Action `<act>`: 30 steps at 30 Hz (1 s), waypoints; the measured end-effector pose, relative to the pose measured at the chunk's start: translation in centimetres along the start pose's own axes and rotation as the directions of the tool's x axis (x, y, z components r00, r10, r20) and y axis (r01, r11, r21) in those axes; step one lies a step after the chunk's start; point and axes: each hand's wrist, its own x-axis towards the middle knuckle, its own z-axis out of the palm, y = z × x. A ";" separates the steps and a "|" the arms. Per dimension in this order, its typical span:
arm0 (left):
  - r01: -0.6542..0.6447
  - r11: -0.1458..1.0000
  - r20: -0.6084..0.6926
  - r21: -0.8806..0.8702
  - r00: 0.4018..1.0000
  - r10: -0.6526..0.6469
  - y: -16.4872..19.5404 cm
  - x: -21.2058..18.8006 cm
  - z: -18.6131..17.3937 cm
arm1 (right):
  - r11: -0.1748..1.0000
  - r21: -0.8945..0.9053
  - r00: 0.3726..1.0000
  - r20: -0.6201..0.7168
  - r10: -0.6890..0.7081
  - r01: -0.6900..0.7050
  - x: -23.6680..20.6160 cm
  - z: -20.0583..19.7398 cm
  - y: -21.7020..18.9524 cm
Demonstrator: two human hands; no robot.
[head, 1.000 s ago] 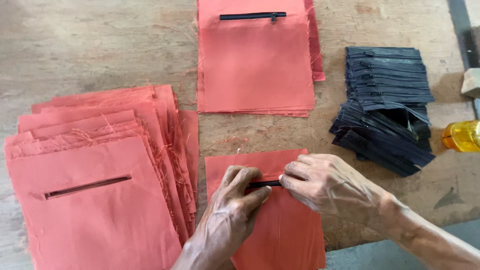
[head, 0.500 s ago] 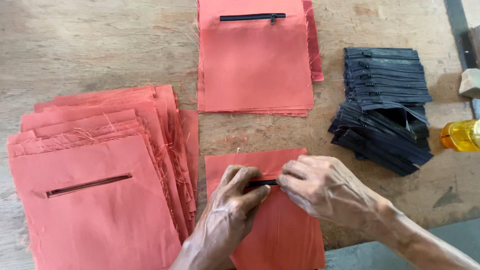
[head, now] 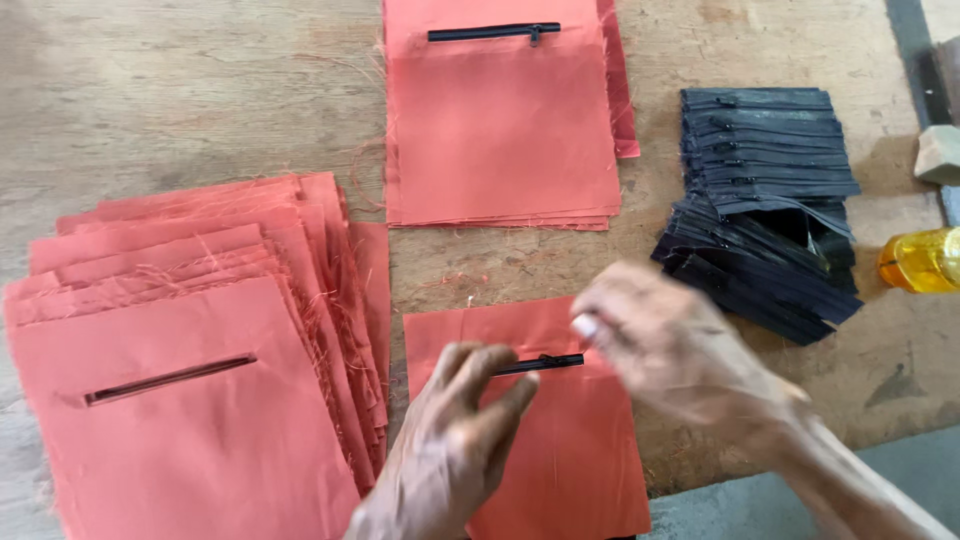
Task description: The person repeatedly inserts black zippers into pre-cut slots on red fabric pieces. They align each zipper, press it into the slot, and place the finished piece onto a growing stack. The process is repeated for multiple fabric pieces.
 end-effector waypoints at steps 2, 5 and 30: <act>-0.040 0.997 0.076 0.069 0.997 0.034 0.4 -0.4 0.2 | 0.991 -0.009 0.989 -0.074 0.129 -0.130 -1.1 -0.9 0.4; -0.053 0.996 0.123 0.076 0.991 0.044 0.4 -0.6 1.3 | 0.989 0.017 0.986 -0.087 0.145 -0.144 -2.6 -0.8 1.1; 0.340 0.939 0.492 -0.055 0.827 -0.271 1.4 9.4 -0.3 | 0.881 0.276 0.883 -0.168 0.439 -0.385 -7.1 0.1 -2.2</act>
